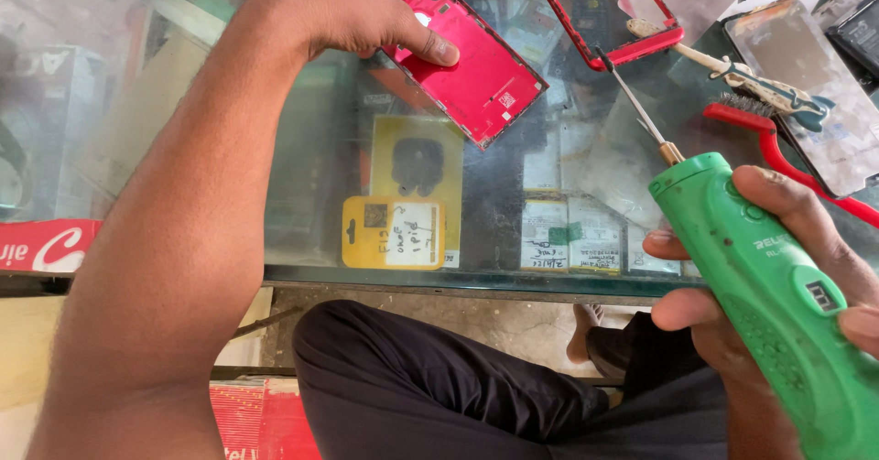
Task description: The person uses a green hot air gun to heat the edge of a red phone case, then switches to a metal pick to scrape and pry at the heated area. The person works on a single corner of the case, removing small bits of material.
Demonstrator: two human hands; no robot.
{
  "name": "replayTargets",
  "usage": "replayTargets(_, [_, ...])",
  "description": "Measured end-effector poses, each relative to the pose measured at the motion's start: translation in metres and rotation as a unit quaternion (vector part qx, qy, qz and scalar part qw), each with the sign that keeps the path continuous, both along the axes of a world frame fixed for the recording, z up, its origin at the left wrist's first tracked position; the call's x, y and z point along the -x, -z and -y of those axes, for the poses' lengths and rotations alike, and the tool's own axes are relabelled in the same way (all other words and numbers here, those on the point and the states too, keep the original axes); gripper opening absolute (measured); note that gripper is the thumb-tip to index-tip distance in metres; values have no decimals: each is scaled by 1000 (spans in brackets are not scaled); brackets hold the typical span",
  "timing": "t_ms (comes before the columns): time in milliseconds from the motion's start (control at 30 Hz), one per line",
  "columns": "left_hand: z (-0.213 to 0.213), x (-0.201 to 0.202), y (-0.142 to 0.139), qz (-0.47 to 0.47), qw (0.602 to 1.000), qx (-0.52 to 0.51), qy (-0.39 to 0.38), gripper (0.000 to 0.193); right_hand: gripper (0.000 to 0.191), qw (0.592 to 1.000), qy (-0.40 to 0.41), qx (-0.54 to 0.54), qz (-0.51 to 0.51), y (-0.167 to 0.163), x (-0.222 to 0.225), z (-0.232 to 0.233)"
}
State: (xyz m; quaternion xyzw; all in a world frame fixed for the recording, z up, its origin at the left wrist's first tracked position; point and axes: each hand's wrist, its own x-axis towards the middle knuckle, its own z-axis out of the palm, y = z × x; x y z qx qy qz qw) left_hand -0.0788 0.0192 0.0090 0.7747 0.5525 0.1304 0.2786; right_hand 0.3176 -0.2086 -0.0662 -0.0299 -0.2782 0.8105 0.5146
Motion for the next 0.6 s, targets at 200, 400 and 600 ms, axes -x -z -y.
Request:
replayTargets(200, [0,-1,-3,-9,1000,-2,5,50,70,993,55,17,99,-23,13,8])
replayTargets(400, [0,1,1,-13,999,-41,8,71,68,988,-18,-51,148,-10,-1,2])
replayTargets(600, [5,-1,-8,-74,995,-71,15,86,72,986,-70,-44,147,-16,-4,-4])
